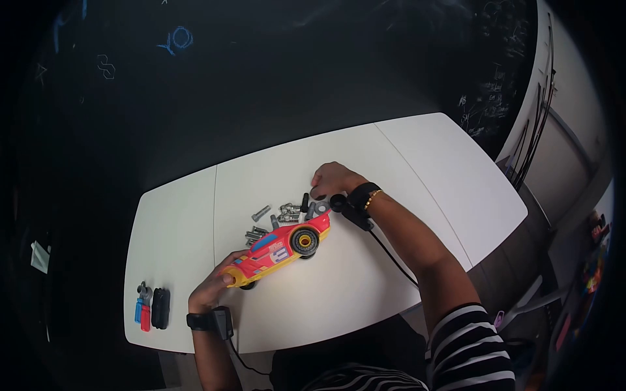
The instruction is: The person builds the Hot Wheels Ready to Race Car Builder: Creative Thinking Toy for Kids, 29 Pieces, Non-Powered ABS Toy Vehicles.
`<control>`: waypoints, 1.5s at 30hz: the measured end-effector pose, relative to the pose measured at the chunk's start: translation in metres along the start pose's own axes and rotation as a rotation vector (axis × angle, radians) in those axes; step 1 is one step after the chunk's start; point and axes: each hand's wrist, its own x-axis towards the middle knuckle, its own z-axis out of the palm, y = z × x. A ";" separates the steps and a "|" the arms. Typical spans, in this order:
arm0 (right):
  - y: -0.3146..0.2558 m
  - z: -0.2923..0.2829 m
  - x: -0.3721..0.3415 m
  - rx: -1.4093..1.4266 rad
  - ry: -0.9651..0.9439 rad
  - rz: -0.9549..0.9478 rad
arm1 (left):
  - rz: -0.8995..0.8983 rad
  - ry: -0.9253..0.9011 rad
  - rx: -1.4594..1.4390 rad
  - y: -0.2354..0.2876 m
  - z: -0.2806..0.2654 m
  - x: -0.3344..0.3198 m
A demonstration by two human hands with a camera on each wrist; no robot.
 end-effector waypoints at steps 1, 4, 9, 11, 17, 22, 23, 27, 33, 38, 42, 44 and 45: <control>0.005 0.002 0.004 0.001 0.001 0.001 | 0.000 -0.001 0.001 -0.001 0.000 0.000; 0.014 0.004 0.009 -0.007 0.079 -0.041 | 0.008 -0.001 -0.004 -0.005 -0.001 0.001; 0.012 0.004 0.002 -0.161 0.155 -0.116 | -0.006 -0.011 -0.013 -0.007 -0.003 0.002; -0.004 -0.008 -0.017 0.001 0.206 -0.158 | -0.007 0.003 -0.010 -0.005 -0.001 0.001; -0.093 -0.044 -0.152 0.323 0.067 -0.461 | -0.006 0.003 -0.055 -0.004 0.001 0.003; -0.100 -0.022 -0.177 0.139 0.048 -0.631 | 0.009 0.026 -0.032 -0.009 -0.001 0.003; -0.099 -0.019 -0.175 0.111 0.054 -0.635 | 0.009 0.027 -0.030 -0.007 -0.001 0.002; -0.104 -0.015 -0.172 -0.011 0.084 -0.602 | 0.014 0.027 -0.025 -0.005 0.000 0.000; -0.096 -0.029 -0.155 0.132 0.144 -0.583 | 0.001 0.013 -0.049 0.003 0.003 -0.002; -0.056 -0.033 -0.064 -0.029 0.174 -0.447 | -0.014 -0.004 -0.037 -0.002 -0.001 -0.001; -0.026 -0.011 -0.009 -0.418 0.007 -0.603 | -0.010 -0.017 -0.071 -0.002 0.000 0.001; -0.031 -0.005 -0.004 -0.389 -0.048 -0.575 | -0.022 -0.016 -0.066 0.001 0.000 0.000; -0.033 -0.002 -0.002 -0.397 -0.076 -0.550 | -0.029 -0.017 -0.058 0.002 0.000 0.000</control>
